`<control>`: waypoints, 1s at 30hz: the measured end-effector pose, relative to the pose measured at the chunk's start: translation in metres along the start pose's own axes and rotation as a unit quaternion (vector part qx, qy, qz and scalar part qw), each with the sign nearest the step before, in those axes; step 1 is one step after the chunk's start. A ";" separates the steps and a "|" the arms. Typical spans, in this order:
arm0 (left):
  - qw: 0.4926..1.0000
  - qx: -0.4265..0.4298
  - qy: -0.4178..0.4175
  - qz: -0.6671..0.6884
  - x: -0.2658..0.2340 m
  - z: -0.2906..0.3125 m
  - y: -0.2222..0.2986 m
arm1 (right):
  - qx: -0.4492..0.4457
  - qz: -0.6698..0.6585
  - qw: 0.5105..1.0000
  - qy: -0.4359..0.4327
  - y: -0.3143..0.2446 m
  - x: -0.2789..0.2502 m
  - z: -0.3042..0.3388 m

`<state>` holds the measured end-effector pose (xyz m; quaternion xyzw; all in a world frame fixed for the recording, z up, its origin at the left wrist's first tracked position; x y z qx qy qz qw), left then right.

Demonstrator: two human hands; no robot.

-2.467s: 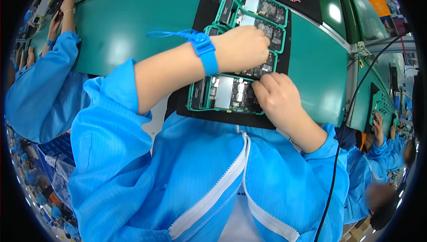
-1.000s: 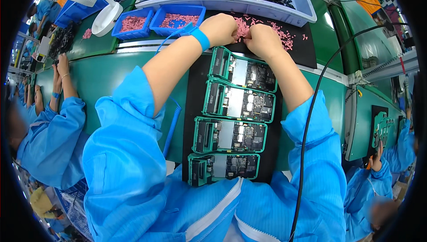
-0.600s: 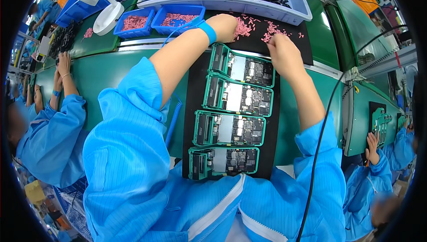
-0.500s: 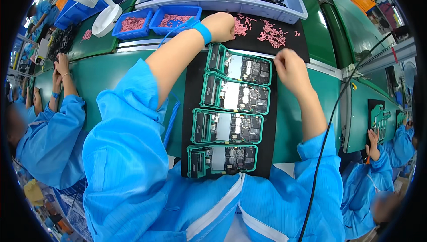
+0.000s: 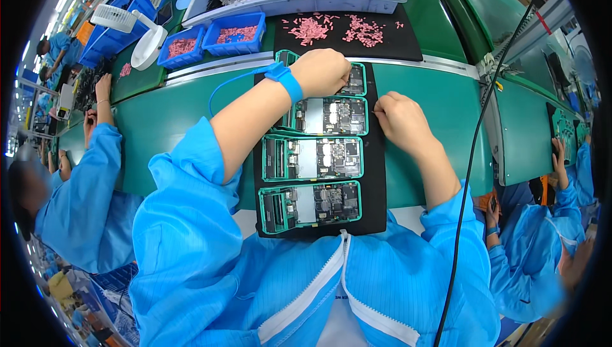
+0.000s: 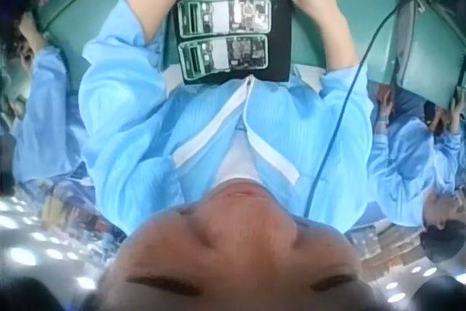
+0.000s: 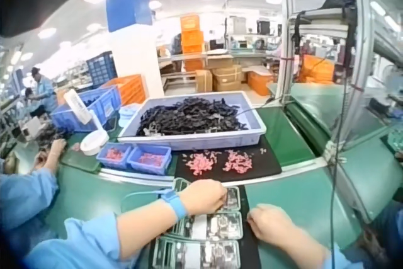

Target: The worker is assembling internal components of electronic devices by picking small parts from trays and placing them into circuit board housings on an assembly line.

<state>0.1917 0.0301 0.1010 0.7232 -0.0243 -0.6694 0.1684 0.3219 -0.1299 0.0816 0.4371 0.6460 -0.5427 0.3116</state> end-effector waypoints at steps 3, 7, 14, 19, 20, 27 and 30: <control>0.994 0.026 -0.027 -0.104 0.002 -0.004 0.010 | 0.004 0.014 1.000 -0.002 -0.001 0.001 0.003; 0.985 0.048 -0.065 -0.151 0.001 -0.011 0.015 | 0.006 0.047 0.999 -0.006 0.000 0.000 0.004; 0.975 0.060 -0.059 -0.205 -0.003 -0.016 0.027 | 0.003 0.062 0.998 0.003 0.003 0.001 0.006; 0.966 0.073 -0.054 -0.243 0.000 -0.015 0.032 | -0.001 0.079 0.997 -0.014 0.001 0.004 0.004; 0.966 0.074 -0.054 -0.244 0.000 -0.012 0.032 | -0.013 0.073 0.997 -0.015 0.001 0.005 0.003; 0.973 0.032 -0.067 -0.217 -0.003 -0.007 0.033 | -0.019 0.064 0.998 -0.010 0.001 0.006 0.004; 0.958 0.068 -0.108 -0.258 -0.004 -0.021 0.040 | -0.018 0.072 0.997 0.004 0.004 0.006 0.004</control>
Point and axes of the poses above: each hand's wrist, its own z-axis away from the middle knuckle, its own x-axis out of the palm, y = z × x, the point moved 2 cm from there along -z, towards the middle knuckle, and after that the axes turned 5 degrees about x, right-handed, at the moved point
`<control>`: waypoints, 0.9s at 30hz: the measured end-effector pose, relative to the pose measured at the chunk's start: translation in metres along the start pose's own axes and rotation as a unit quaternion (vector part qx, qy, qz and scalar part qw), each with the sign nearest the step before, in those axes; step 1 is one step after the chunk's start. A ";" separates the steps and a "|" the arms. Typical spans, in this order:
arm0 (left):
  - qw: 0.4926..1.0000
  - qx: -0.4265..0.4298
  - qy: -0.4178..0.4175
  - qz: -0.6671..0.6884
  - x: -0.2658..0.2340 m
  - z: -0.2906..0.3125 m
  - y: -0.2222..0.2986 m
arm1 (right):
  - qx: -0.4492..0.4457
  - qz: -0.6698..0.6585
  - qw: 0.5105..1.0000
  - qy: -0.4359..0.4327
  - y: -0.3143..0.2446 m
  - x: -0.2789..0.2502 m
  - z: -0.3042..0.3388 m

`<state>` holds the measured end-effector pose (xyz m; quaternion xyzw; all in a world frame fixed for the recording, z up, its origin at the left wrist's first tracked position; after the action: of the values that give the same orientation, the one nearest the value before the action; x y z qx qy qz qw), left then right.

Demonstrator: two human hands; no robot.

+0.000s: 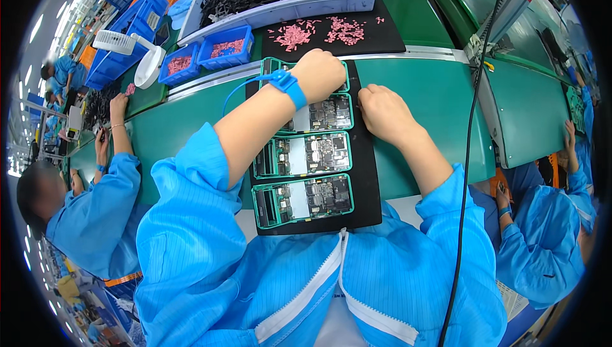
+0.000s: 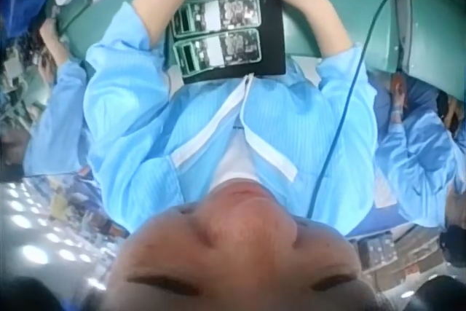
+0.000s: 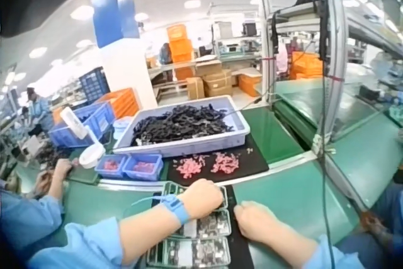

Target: The worker is assembling internal components of electronic devices by picking small parts from trays and placing them into circuit board housings on an assembly line.

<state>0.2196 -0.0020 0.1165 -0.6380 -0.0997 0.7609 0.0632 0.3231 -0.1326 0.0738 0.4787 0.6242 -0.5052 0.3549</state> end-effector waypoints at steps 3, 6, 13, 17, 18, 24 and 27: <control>1.000 -0.002 -0.010 0.026 -0.001 -0.002 0.003 | 0.008 0.005 1.000 -0.015 0.004 -0.001 0.005; 0.984 -0.042 0.072 0.157 0.016 0.009 -0.006 | 0.013 0.007 1.000 -0.019 0.004 -0.004 0.009; 0.967 -0.001 0.127 0.220 0.025 0.048 -0.017 | -0.001 -0.054 0.999 -0.004 0.009 0.000 -0.003; 0.979 0.023 0.123 0.158 0.027 0.049 -0.014 | 0.011 -0.117 0.993 0.006 0.001 -0.007 -0.010; 0.981 0.026 0.123 0.150 0.027 0.049 -0.013 | 0.008 -0.146 0.989 0.002 -0.004 -0.008 -0.013; 0.932 -0.012 0.279 0.230 0.020 0.066 -0.027 | -0.103 -0.139 0.983 -0.055 -0.029 0.006 -0.022; 0.836 -0.180 0.424 0.297 0.036 0.102 -0.060 | -0.107 -0.124 0.984 -0.071 -0.033 0.007 -0.025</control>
<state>0.1115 0.0569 0.1128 -0.8972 -0.0043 0.3668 -0.2461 0.2904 -0.1079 0.0826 0.3193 0.7026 -0.5081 0.3823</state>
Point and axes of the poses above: each hand's wrist, its own z-axis away from the middle knuckle, its own x-axis out of the palm, y = z × x, the point moved 2 cm from there along -z, towards the middle knuckle, and after that the axes turned 5 degrees about x, right-handed, at the moved point
